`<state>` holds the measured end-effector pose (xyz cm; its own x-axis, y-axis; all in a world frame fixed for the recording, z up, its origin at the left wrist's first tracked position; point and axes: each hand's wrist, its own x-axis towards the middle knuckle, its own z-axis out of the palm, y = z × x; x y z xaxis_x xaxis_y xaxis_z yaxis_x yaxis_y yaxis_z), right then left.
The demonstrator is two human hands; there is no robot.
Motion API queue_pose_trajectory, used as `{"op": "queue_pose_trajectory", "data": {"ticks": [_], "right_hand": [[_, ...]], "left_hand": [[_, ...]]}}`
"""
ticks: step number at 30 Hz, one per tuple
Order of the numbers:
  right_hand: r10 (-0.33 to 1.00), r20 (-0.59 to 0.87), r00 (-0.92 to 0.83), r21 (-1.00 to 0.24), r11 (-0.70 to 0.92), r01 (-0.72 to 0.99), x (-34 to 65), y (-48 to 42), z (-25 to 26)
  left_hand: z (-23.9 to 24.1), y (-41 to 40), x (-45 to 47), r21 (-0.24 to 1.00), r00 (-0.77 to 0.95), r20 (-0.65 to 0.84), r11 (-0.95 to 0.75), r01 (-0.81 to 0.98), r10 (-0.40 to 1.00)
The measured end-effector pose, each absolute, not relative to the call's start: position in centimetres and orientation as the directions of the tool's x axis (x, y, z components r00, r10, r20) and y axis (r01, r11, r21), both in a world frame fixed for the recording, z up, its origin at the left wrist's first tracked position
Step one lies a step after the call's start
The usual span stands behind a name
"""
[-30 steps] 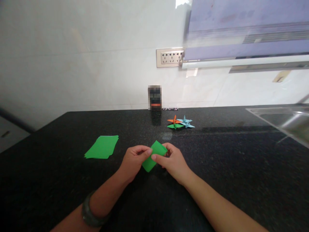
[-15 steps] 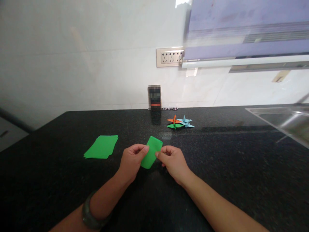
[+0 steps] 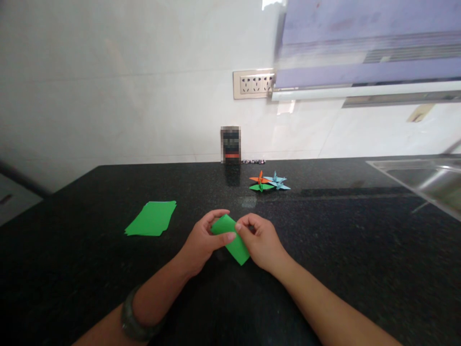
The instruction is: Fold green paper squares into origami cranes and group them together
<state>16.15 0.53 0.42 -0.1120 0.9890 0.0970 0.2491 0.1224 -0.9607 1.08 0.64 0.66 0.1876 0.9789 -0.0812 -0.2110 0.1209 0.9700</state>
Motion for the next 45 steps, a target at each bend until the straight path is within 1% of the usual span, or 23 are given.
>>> {"op": "queue_pose_trajectory", "data": {"ticks": [3,5,10,12,16,17,19,20,21,22,24,26,28,32,34,37,39,41,42,44,45], "right_hand": [[0.961,0.19,-0.201,-0.886,0.256,0.387,15.8,0.1,0.7],[0.948,0.22,-0.23,-0.85,0.302,0.431,15.7,0.0,0.8],[0.945,0.217,-0.243,-0.843,0.307,0.441,15.7,-0.2,0.8],[0.949,0.193,-0.248,-0.856,0.287,0.43,15.7,-0.2,0.9],[0.954,0.16,-0.252,-0.881,0.253,0.399,15.8,-0.2,1.0],[0.957,0.149,-0.248,-0.887,0.24,0.394,15.9,-0.1,1.0],[0.966,0.109,-0.235,-0.901,0.196,0.387,16.0,-0.1,0.9],[0.969,0.089,-0.229,-0.907,0.174,0.384,16.1,-0.1,0.8],[0.972,0.078,-0.223,-0.911,0.16,0.381,16.1,0.0,0.7],[0.973,0.077,-0.22,-0.912,0.157,0.379,16.2,0.0,0.6],[0.971,0.102,-0.217,-0.909,0.18,0.376,16.2,0.1,0.6],[0.968,0.12,-0.221,-0.906,0.198,0.374,16.1,0.1,0.7],[0.967,0.11,-0.23,-0.91,0.191,0.369,15.9,0.2,0.9],[0.97,0.087,-0.227,-0.908,0.171,0.382,16.0,0.2,1.1],[0.974,0.09,-0.209,-0.902,0.169,0.398,16.4,0.4,1.0],[0.982,0.094,-0.161,-0.89,0.155,0.428,17.5,1.0,0.7],[0.987,0.101,-0.123,-0.882,0.146,0.449,18.1,1.4,0.5],[0.993,0.108,-0.052,-0.901,0.12,0.416,18.3,1.6,0.5],[0.994,0.106,-0.022,-0.918,0.106,0.382,18.2,1.6,0.5],[0.994,0.1,-0.05,-0.956,0.11,0.274,17.8,1.4,0.6],[0.991,0.092,-0.096,-0.963,0.113,0.244,17.4,1.2,0.6]], "left_hand": [[0.7,0.6,1.0,0.983,0.171,-0.06,0.088,-0.161,0.983],[0.7,0.7,0.8,0.991,0.161,-0.049,0.068,-0.117,0.986],[0.6,0.8,0.8,0.999,0.064,0.018,-0.021,0.05,0.998],[0.6,0.8,0.8,0.998,0.045,0.04,-0.041,0.038,0.998],[0.9,1.0,0.6,0.996,0.031,0.035,-0.032,-0.089,0.999],[1.0,1.2,0.4,0.992,-0.011,0.051,-0.052,-0.113,0.999],[1.2,1.7,0.0,0.979,-0.191,0.11,-0.14,-0.148,0.975],[1.3,1.9,-0.1,0.977,-0.241,0.115,-0.153,-0.146,0.964],[1.4,2.0,-0.2,0.982,-0.238,0.083,-0.12,-0.145,0.968],[1.4,2.0,-0.3,0.989,-0.182,0.039,-0.064,-0.134,0.983],[1.3,1.8,-0.2,1.0,0.033,0.003,-0.003,-0.023,0.999],[1.2,1.5,0.0,0.996,0.166,0.006,-0.02,0.085,0.986],[1.2,1.1,0.2,0.991,0.177,0.023,-0.046,0.128,0.984],[0.9,1.1,0.2,0.987,0.073,0.065,-0.075,0.141,0.995],[0.8,1.7,-0.3,0.99,-0.047,0.077,-0.071,0.121,0.996],[0.7,2.9,-1.3,0.994,-0.285,0.101,-0.112,-0.022,0.953],[0.7,3.4,-1.8,0.985,-0.373,0.083,-0.133,-0.109,0.924],[0.8,3.4,-1.8,0.985,-0.341,0.061,-0.111,-0.13,0.938],[0.8,3.2,-1.6,0.989,-0.263,0.039,-0.075,-0.127,0.964],[0.9,2.6,-1.1,0.992,-0.112,0.028,-0.041,-0.118,0.993],[1.0,2.3,-0.8,0.995,-0.051,0.023,-0.027,-0.096,0.998]]}}
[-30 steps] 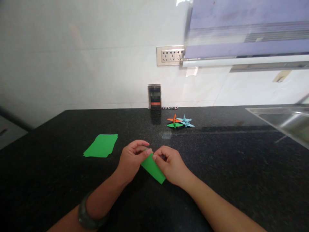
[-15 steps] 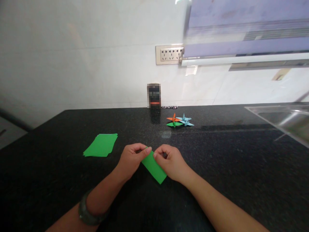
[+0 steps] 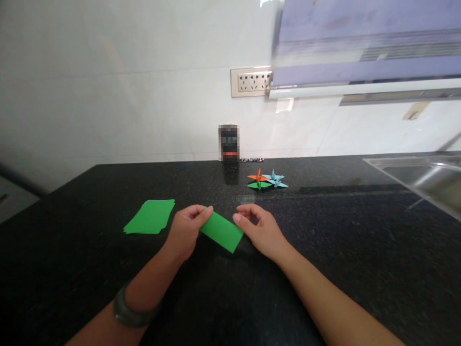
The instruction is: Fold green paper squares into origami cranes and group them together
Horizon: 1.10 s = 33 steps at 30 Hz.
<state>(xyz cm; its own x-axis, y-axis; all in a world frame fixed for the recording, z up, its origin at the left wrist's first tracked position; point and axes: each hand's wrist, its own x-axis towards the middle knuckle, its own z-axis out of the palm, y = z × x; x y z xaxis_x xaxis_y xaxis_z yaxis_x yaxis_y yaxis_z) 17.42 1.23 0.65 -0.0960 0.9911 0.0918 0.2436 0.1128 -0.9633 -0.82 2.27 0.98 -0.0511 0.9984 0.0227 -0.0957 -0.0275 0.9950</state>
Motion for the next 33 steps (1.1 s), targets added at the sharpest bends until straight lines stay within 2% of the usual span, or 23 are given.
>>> {"op": "queue_pose_trajectory", "data": {"ticks": [4,7,10,12,14,17,18,20,22,25,29,33], "right_hand": [[0.96,-0.013,-0.278,-0.963,0.063,0.261,16.1,0.4,0.9],[0.983,-0.012,-0.185,-0.98,0.025,0.196,15.6,0.1,1.0],[0.998,-0.013,-0.065,-0.993,-0.005,0.122,15.7,0.1,0.8],[0.996,-0.002,-0.087,-0.989,0.011,0.149,16.0,0.2,0.6],[0.981,0.056,-0.184,-0.962,0.103,0.254,16.4,0.4,0.4],[0.908,0.298,-0.293,-0.807,0.404,0.431,17.2,0.6,0.3],[0.86,0.406,-0.309,-0.722,0.509,0.468,17.4,0.7,0.4],[0.754,0.523,-0.397,-0.576,0.656,0.487,17.8,0.7,0.7],[0.683,0.549,-0.481,-0.469,0.728,0.499,18.1,0.7,1.0],[0.636,0.506,-0.583,-0.385,0.771,0.507,18.3,0.5,1.4],[0.635,0.461,-0.62,-0.383,0.772,0.507,18.4,0.3,1.7],[0.674,0.463,-0.575,-0.542,0.729,0.418,17.7,0.2,1.7]], "left_hand": [[1.3,1.4,-0.1,0.997,0.078,-0.021,0.027,-0.067,0.997],[1.4,1.3,0.1,0.967,0.079,-0.063,0.08,-0.241,0.995],[1.2,1.3,0.2,0.876,0.235,-0.123,0.216,-0.431,0.964],[1.1,1.2,0.3,0.848,0.315,-0.157,0.291,-0.442,0.936],[1.0,1.3,0.2,0.835,0.309,-0.2,0.327,-0.444,0.93],[0.8,1.5,0.0,0.809,0.235,-0.264,0.347,-0.475,0.936],[0.8,1.6,-0.1,0.801,0.214,-0.278,0.349,-0.486,0.937],[0.7,1.8,-0.2,0.79,0.195,-0.297,0.355,-0.499,0.935],[0.7,1.8,-0.2,0.785,0.205,-0.305,0.367,-0.499,0.93],[0.7,1.8,0.0,0.782,0.229,-0.319,0.392,-0.485,0.92],[0.7,1.6,0.3,0.771,0.267,-0.352,0.439,-0.462,0.897],[0.8,1.4,0.6,0.787,0.322,-0.279,0.407,-0.463,0.905]]}}
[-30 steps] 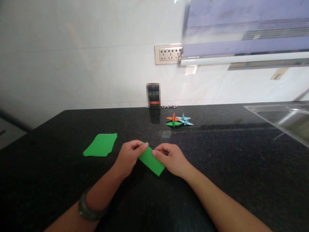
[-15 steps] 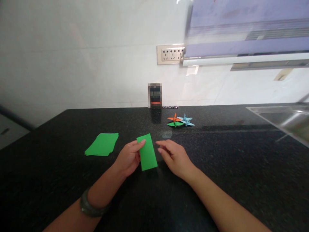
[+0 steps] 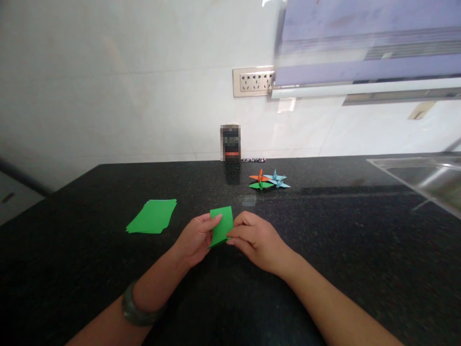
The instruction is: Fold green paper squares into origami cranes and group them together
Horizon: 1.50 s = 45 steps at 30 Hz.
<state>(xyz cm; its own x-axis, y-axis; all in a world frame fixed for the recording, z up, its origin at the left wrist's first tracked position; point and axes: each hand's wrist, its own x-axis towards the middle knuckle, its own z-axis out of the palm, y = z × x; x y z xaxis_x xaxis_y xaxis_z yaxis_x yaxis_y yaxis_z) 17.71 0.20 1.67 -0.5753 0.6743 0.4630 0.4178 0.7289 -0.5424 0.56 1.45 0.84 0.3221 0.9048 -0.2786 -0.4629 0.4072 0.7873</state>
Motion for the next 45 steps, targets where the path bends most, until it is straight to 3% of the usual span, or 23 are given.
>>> {"op": "queue_pose_trajectory", "data": {"ticks": [5,10,18,27,45], "right_hand": [[0.912,0.328,-0.247,-0.786,0.408,0.464,16.5,0.3,0.8],[0.982,0.175,-0.069,-0.887,0.188,0.421,16.4,0.6,0.3],[0.984,0.167,-0.069,-0.891,0.18,0.416,16.1,0.3,0.7],[0.991,0.127,-0.044,-0.979,0.132,0.153,15.8,0.3,0.4],[0.997,0.065,-0.031,-0.997,0.066,0.03,15.6,0.3,0.6]], "left_hand": [[1.1,1.1,0.7,0.791,0.332,-0.225,0.371,-0.487,0.916],[1.0,0.9,1.0,0.793,0.315,-0.225,0.361,-0.491,0.922],[0.8,0.4,1.5,0.962,0.192,-0.088,0.133,-0.238,0.977],[0.9,0.4,1.7,0.969,0.153,-0.121,0.15,-0.195,0.981],[0.9,0.5,1.6,0.973,0.189,-0.097,0.134,-0.189,0.977]]}}
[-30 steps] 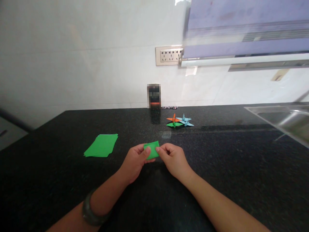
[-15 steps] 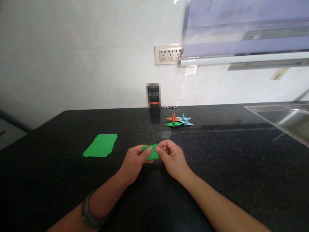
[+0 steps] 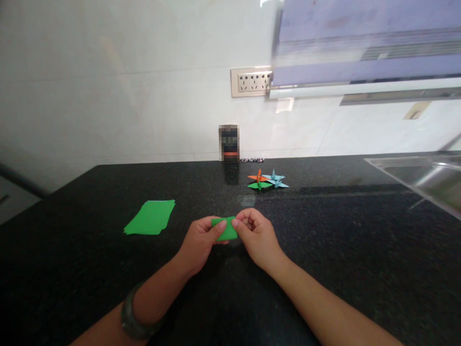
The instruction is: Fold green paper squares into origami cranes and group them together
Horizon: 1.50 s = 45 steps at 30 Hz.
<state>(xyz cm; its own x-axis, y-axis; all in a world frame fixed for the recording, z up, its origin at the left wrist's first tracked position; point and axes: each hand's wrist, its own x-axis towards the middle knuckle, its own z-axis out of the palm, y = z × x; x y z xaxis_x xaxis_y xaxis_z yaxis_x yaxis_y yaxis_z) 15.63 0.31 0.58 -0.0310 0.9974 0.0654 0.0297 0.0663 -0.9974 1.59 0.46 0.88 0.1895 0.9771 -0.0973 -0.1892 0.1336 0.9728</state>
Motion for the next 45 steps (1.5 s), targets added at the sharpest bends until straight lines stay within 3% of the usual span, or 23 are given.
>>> {"op": "queue_pose_trajectory", "data": {"ticks": [4,13,17,24,30,39,45], "right_hand": [[0.998,-0.007,-0.068,-1.0,-0.008,-0.025,15.8,0.4,0.5],[0.999,-0.011,-0.041,-0.999,-0.013,-0.044,15.9,0.4,0.5],[0.997,-0.026,-0.068,-1.0,-0.025,0.019,16.1,0.4,1.3],[0.983,-0.091,-0.16,-0.991,-0.073,0.112,16.5,0.5,1.3],[0.978,-0.053,-0.204,-0.985,-0.018,0.171,16.2,0.4,1.3],[0.976,-0.075,-0.205,-0.964,-0.018,0.265,16.1,0.4,1.4],[0.971,-0.018,-0.24,-0.984,0.025,0.176,16.3,0.4,0.6]], "left_hand": [[0.8,0.5,1.5,0.979,0.196,-0.087,0.121,-0.166,0.977],[0.4,0.6,1.4,0.997,0.205,-0.04,0.053,-0.059,0.978],[0.2,0.8,1.1,0.998,0.166,0.013,-0.024,0.065,0.986],[0.4,1.2,0.5,0.968,0.264,0.069,-0.128,0.214,0.962],[0.4,1.0,0.4,0.922,0.151,0.188,-0.227,0.313,0.971],[1.1,0.8,0.1,0.906,0.013,0.262,-0.251,0.34,0.965],[0.8,1.1,0.1,0.962,0.019,0.173,-0.173,0.213,0.985]]}}
